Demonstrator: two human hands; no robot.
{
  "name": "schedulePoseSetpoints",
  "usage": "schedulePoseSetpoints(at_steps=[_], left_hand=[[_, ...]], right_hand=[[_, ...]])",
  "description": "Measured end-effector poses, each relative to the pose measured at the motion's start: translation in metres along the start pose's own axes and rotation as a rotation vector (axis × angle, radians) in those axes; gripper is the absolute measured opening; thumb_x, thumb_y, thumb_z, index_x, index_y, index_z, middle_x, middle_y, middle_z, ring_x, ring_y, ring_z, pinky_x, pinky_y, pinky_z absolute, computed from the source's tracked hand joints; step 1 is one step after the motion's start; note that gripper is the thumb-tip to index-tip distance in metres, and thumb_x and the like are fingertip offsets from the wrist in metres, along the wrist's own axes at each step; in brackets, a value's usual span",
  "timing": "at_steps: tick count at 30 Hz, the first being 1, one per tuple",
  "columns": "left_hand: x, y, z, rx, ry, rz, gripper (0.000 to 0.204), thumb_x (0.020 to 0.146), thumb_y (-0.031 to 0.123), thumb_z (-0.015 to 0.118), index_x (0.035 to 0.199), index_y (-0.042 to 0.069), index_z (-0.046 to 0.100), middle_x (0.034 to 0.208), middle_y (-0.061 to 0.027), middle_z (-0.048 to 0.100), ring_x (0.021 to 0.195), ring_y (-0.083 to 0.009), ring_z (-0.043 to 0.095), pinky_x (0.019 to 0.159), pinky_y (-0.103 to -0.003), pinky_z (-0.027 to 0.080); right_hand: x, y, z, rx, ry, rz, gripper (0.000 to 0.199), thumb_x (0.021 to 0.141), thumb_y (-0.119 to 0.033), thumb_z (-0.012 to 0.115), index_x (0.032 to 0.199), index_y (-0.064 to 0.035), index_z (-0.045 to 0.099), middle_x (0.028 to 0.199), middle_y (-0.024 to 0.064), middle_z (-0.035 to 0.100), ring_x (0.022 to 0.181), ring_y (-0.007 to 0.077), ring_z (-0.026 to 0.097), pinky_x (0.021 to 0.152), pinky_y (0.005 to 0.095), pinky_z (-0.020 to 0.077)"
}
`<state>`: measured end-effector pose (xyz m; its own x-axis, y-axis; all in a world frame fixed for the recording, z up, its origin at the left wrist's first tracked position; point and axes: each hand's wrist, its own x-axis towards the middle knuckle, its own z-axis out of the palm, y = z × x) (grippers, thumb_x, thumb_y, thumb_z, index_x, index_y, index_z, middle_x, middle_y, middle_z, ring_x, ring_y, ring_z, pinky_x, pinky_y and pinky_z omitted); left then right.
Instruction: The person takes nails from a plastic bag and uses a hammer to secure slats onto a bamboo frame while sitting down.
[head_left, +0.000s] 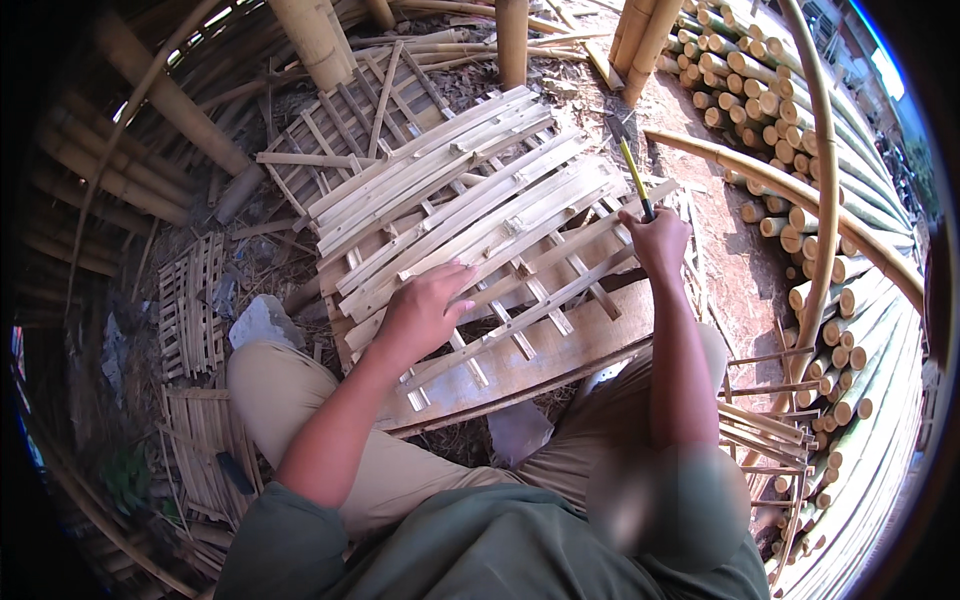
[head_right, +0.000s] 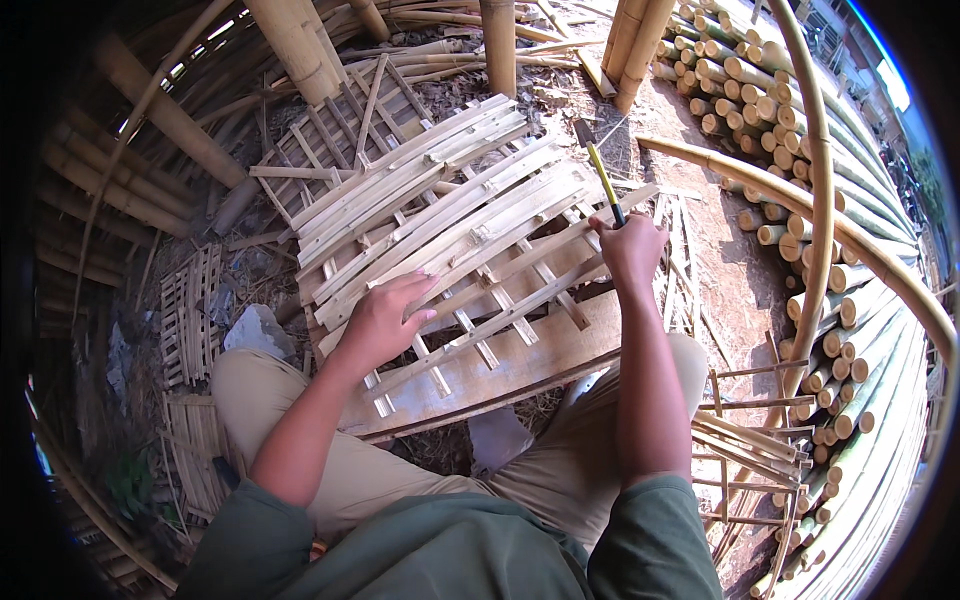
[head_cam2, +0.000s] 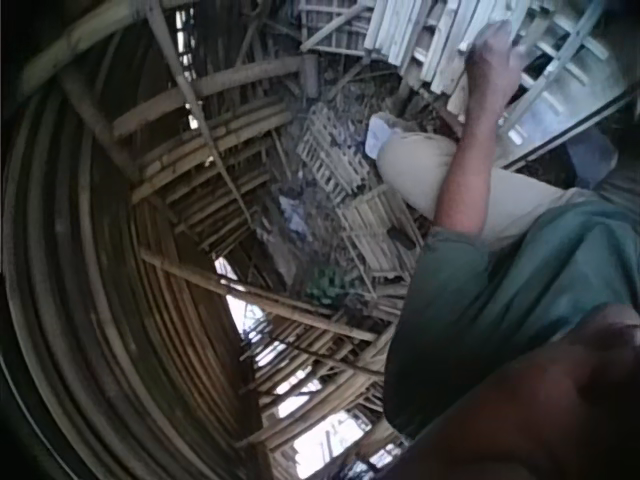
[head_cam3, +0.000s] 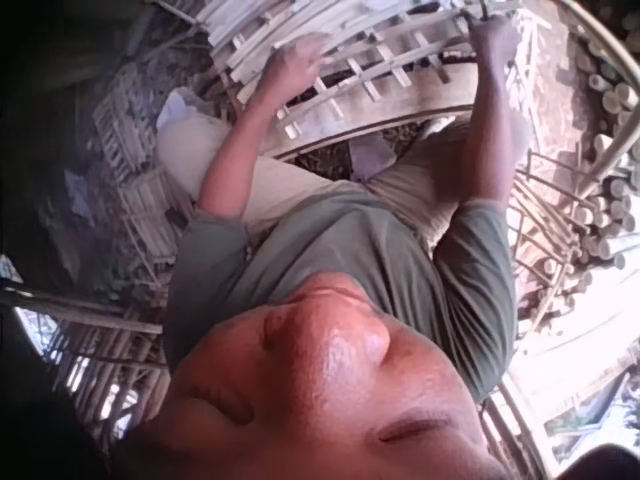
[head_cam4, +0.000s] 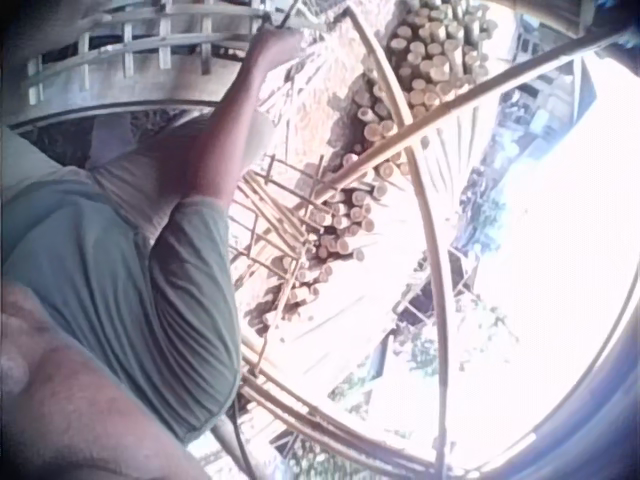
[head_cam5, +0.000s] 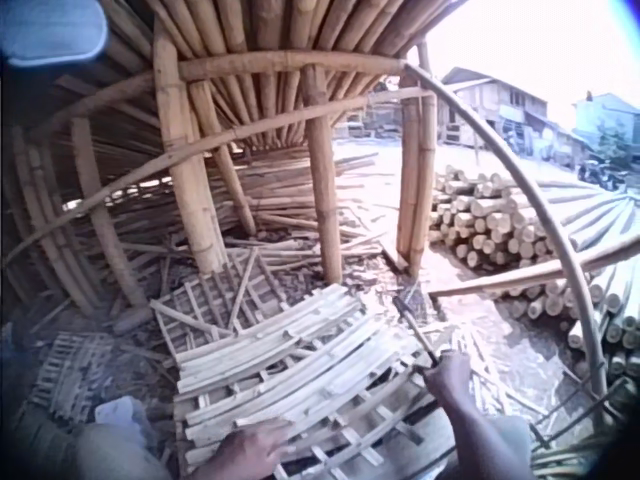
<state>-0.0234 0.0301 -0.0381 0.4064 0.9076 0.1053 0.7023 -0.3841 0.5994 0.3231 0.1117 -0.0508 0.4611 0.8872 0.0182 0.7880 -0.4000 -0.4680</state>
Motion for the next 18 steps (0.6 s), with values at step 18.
schedulePoseSetpoints(at_steps=[18], left_hand=[[0.012, -0.007, 0.008, 0.055, 0.129, 0.117, 0.037, 0.083, 0.006, 0.067, 0.119, 0.001, 0.064, 0.113, -0.0133, 0.067, 0.106, -0.0301, 0.061, 0.091, -0.040, 0.049]], right_hand=[[-0.017, -0.022, 0.029, -0.328, 0.262, -0.355, 0.043, 0.071, -0.042, 0.081, 0.080, -0.0003, 0.075, 0.117, 0.0105, 0.066, 0.116, 0.0357, 0.054, 0.094, 0.0436, 0.0445]])
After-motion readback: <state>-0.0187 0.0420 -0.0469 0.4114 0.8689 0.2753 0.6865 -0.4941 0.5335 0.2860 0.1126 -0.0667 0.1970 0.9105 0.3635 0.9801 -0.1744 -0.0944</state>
